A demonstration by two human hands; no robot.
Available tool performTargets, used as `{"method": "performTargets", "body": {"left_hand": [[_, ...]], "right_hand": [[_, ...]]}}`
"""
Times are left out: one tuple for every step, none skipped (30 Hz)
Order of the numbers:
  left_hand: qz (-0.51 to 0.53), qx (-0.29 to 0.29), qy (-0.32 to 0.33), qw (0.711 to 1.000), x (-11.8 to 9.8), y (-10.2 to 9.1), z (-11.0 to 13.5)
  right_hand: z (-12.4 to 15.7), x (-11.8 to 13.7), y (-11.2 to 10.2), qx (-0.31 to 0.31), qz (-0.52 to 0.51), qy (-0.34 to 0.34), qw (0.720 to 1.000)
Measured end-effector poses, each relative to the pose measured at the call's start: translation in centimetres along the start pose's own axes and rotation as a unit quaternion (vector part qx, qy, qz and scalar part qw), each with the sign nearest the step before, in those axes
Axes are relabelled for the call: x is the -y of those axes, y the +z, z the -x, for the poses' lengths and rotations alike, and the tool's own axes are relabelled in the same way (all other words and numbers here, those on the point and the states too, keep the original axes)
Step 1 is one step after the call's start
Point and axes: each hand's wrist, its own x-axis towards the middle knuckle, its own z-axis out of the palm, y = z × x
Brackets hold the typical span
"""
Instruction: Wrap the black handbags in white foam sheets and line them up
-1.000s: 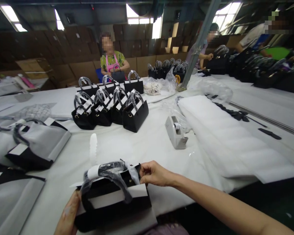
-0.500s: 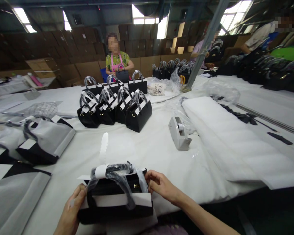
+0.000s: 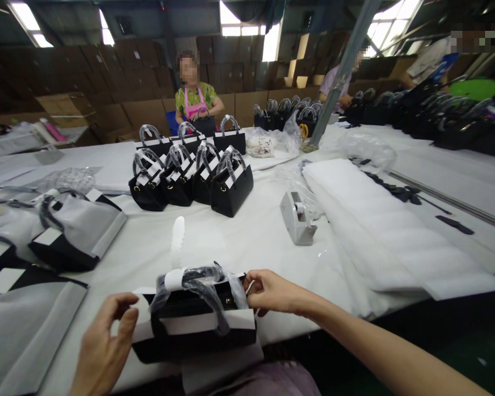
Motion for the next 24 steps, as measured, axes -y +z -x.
{"method": "performTargets", "body": {"left_hand": [[-0.033, -0.028, 0.059, 0.997, -1.4, -0.8, -0.7], [-0.048, -0.048, 0.132, 0.989, -3.2, -1.4, -1.6], [-0.042, -0.032, 0.22, 0.974, -5.2, -1.7, -2.7], [-0.038, 0.019, 0.304, 0.952, -7.5, -1.7, -3.8], [-0.046, 0.09, 0.373, 0.922, -9.8, -1.3, -4.9], [-0.065, 0.172, 0.424, 0.887, -12.0, -0.6, -6.1], [-0.088, 0.251, 0.458, 0.849, -13.9, 0.4, -7.2], [-0.101, 0.318, 0.475, 0.814, -15.5, 1.5, -8.2], [-0.118, 0.378, 0.479, 0.784, -16.7, 2.8, -9.0], [-0.132, 0.429, 0.474, 0.758, -17.5, 4.0, -9.7], [-0.145, 0.473, 0.467, 0.733, -18.0, 5.0, -10.1], [-0.156, 0.508, 0.457, 0.713, -18.2, 5.9, -10.3], [-0.167, 0.533, 0.448, 0.699, -18.2, 6.5, -10.3], [-0.179, 0.547, 0.438, 0.69, -18.1, 6.9, -10.1], [-0.199, 0.552, 0.428, 0.688, -17.9, 7.1, -9.8], [-0.225, 0.547, 0.419, 0.689, -17.8, 7.2, -9.3], [-0.256, 0.536, 0.412, 0.692, -17.8, 7.2, -8.8], [-0.285, 0.52, 0.408, 0.694, -17.9, 7.1, -8.3], [-0.309, 0.504, 0.408, 0.696, -18.0, 7.1, -7.8], [-0.324, 0.491, 0.409, 0.697, -18.1, 7.1, -7.4], [-0.332, 0.48, 0.411, 0.7, -18.3, 7.1, -7.1], [-0.334, 0.473, 0.412, 0.704, -18.5, 7.2, -6.8], [-0.334, 0.47, 0.412, 0.706, -18.6, 7.3, -6.7], [-0.336, 0.467, 0.411, 0.707, -18.7, 7.4, -6.6]], "right_hand": [[-0.2, -0.1, 0.1, 0.005, -0.017, 0.021, 1.0], [-0.3, -0.1, 0.4, 0.001, -0.023, 0.033, 0.999], [-0.5, -0.1, 0.6, -0.013, -0.017, 0.039, 0.999], [-0.6, 0.0, 0.9, -0.031, -0.001, 0.043, 0.999], [-0.7, 0.2, 1.1, -0.045, 0.018, 0.044, 0.998], [-0.7, 0.3, 1.2, -0.05, 0.035, 0.045, 0.997], [-0.7, 0.4, 1.3, -0.05, 0.047, 0.042, 0.997], [-0.5, 0.4, 1.4, -0.046, 0.058, 0.037, 0.997], [-0.3, 0.3, 1.4, -0.042, 0.068, 0.029, 0.996], [-0.1, 0.2, 1.4, -0.039, 0.078, 0.017, 0.996], [0.2, 0.0, 1.4, -0.042, 0.09, 0.005, 0.995], [0.4, -0.3, 1.5, -0.049, 0.102, -0.006, 0.994], [0.6, -0.6, 1.6, -0.06, 0.109, -0.013, 0.992], [0.8, -0.9, 1.9, -0.073, 0.108, -0.015, 0.991], [0.9, -1.1, 2.1, -0.09, 0.101, -0.012, 0.991], [0.9, -1.3, 2.4, -0.109, 0.091, -0.005, 0.99], [0.9, -1.5, 2.7, -0.126, 0.081, 0.001, 0.989], [0.9, -1.6, 2.9, -0.141, 0.072, 0.005, 0.987], [0.8, -1.6, 3.2, -0.154, 0.066, 0.005, 0.986], [0.8, -1.7, 3.3, -0.164, 0.06, 0.003, 0.985], [0.8, -1.7, 3.4, -0.171, 0.051, 0.0, 0.984], [0.7, -1.8, 3.5, -0.176, 0.041, -0.003, 0.983], [0.7, -1.9, 3.5, -0.179, 0.028, -0.005, 0.983], [0.7, -2.0, 3.4, -0.178, 0.012, -0.005, 0.984]]}}
